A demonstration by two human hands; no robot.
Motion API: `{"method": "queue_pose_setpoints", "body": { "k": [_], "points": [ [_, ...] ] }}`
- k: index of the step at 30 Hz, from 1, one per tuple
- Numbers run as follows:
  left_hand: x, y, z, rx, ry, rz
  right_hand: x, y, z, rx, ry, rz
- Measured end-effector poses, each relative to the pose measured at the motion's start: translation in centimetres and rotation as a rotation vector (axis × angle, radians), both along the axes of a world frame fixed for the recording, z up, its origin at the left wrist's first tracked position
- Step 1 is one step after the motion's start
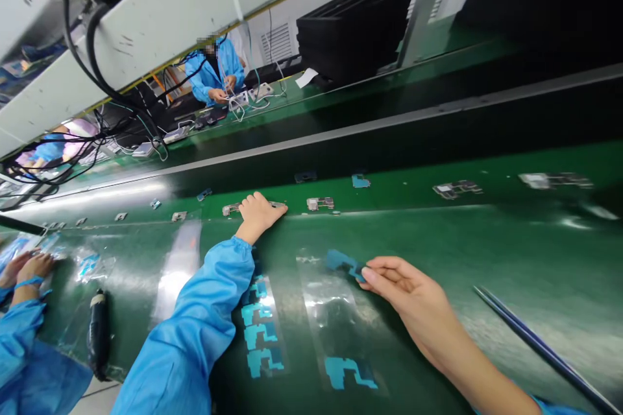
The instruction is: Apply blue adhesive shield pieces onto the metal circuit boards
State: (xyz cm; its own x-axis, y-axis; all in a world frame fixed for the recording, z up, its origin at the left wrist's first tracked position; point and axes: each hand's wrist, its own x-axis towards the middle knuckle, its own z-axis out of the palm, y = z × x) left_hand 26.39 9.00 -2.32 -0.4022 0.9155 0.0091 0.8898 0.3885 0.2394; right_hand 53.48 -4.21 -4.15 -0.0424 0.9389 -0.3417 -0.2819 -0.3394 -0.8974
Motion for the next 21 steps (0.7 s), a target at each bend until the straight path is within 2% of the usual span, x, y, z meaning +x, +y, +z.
{"method": "queue_pose_setpoints", "body": {
  "k": [5,8,10,13,15,17,19,21],
  "points": [
    [1.4,1.2,0.8,0.093,-0.266,-0.2,0.1,0.4,-0.5,-0.003,0.057,-0.077],
    [2.4,0.7,1.6,0.089,-0.501,-0.283,0.2,0.4,-0.3,0.025,0.071,-0.089],
    [3.3,-1.2,2.0,0.041,-0.656,-0.324,0.3,0.5,0.1,0.055,0.073,-0.088],
    [4.6,-6.0,2.4,-0.127,-1.006,-0.361,0.7,0.4,0.9,0.076,0.084,-0.079],
    [5.2,-9.5,2.3,-0.306,-1.395,-0.293,0.8,0.3,1.3,0.059,0.109,-0.054],
    [5.7,-12.1,1.8,-0.407,-1.645,-0.211,0.8,0.1,1.4,0.036,0.11,-0.023],
    [6.0,-13.6,1.0,-0.381,-1.679,-0.207,0.7,-0.2,1.3,0.019,0.072,0.005],
    [6.1,-14.1,0.1,-0.324,-1.653,-0.244,0.5,-0.4,1.0,0.007,0.016,0.03]
  ]
}}
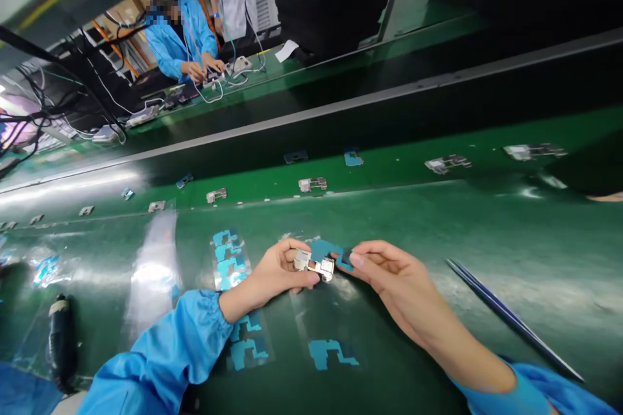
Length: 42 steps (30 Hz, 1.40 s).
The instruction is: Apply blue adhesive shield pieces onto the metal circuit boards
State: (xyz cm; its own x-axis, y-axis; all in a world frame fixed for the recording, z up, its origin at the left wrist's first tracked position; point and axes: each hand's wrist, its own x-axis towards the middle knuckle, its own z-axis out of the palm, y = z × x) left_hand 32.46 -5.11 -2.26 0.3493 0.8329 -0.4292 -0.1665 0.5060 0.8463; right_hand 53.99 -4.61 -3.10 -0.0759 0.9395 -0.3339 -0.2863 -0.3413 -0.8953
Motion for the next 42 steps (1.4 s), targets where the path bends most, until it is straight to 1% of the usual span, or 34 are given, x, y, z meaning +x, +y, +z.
{"method": "queue_pose_setpoints", "body": {
  "k": [4,9,15,19,30,35,42],
  "points": [
    [-0.1,-0.1,-1.5,0.068,-0.015,0.0,-0.2,-0.1,-0.8,0.021,-0.138,0.061],
    [-0.4,-0.6,-2.1,0.103,-0.047,-0.02,-0.2,0.0,-1.0,0.041,-0.243,0.157],
    [-0.5,-0.7,-1.9,0.03,-0.08,-0.035,0.6,0.5,-0.6,0.04,-0.327,0.229],
    [-0.6,-0.6,-1.6,-0.004,-0.106,-0.09,0.9,0.9,-0.7,0.075,-0.362,0.217],
    [-0.9,-0.6,-1.6,0.013,-0.063,-0.14,0.8,0.5,-1.0,0.081,-0.406,0.227],
    [-1.0,-0.4,-1.4,0.029,-0.092,-0.139,0.8,0.5,-1.1,0.07,-0.412,0.215],
    [-1.0,-0.3,-1.5,0.036,-0.123,-0.124,0.7,0.6,-0.9,0.085,-0.385,0.239]
  ]
}}
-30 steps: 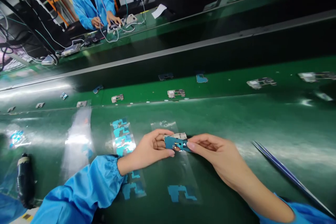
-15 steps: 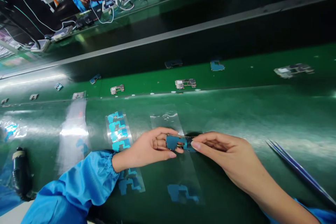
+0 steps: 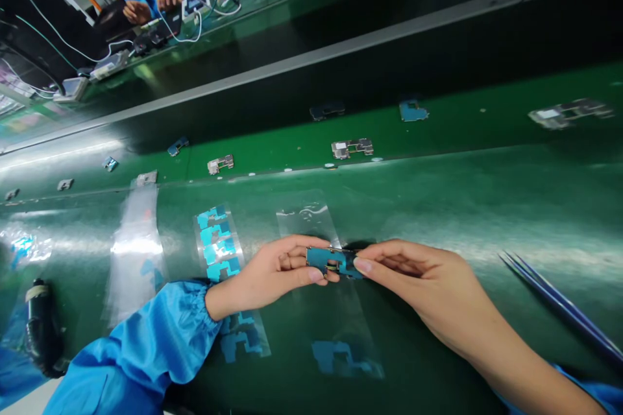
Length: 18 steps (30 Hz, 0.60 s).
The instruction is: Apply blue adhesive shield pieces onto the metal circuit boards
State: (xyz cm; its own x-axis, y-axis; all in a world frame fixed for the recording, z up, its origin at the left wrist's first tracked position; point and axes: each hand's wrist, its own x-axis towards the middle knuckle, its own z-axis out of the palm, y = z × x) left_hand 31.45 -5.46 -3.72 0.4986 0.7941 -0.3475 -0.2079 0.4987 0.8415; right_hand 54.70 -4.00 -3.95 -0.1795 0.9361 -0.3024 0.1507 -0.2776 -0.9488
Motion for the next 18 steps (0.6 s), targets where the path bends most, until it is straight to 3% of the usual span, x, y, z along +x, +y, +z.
{"method": "queue_pose_setpoints", "body": {
  "k": [7,18],
  "points": [
    [-0.04,0.06,-0.01,0.055,-0.001,0.002,0.0,-0.01,-0.21,0.003,-0.001,-0.004],
    [-0.25,0.0,0.12,0.001,-0.067,0.008,0.03,-0.05,0.09,0.008,-0.006,0.012]
  ]
}}
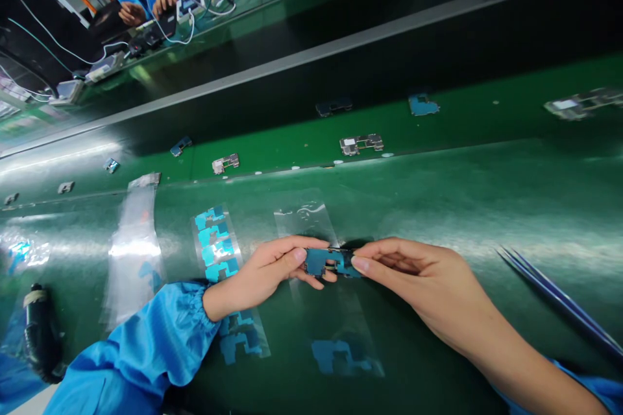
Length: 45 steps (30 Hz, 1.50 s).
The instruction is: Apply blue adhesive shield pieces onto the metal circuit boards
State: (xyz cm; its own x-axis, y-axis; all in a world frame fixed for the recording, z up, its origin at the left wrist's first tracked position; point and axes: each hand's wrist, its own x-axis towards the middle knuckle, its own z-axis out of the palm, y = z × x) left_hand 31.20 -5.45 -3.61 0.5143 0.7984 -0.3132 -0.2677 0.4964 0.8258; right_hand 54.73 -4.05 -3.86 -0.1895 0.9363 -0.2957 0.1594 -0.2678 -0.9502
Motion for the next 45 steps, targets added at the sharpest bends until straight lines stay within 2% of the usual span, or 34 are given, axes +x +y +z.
{"method": "queue_pose_setpoints", "body": {
  "k": [20,31,45],
  "points": [
    [0.07,0.05,-0.2,0.004,-0.02,0.023,-0.1,0.07,0.72,-0.035,-0.005,0.03],
    [-0.01,0.22,-0.47,-0.006,-0.102,0.007,-0.02,-0.04,0.38,-0.034,0.008,0.029],
    [-0.12,0.32,-0.42,-0.035,-0.081,0.019,-0.04,0.0,0.36,-0.036,0.046,0.032]
  ]
}}
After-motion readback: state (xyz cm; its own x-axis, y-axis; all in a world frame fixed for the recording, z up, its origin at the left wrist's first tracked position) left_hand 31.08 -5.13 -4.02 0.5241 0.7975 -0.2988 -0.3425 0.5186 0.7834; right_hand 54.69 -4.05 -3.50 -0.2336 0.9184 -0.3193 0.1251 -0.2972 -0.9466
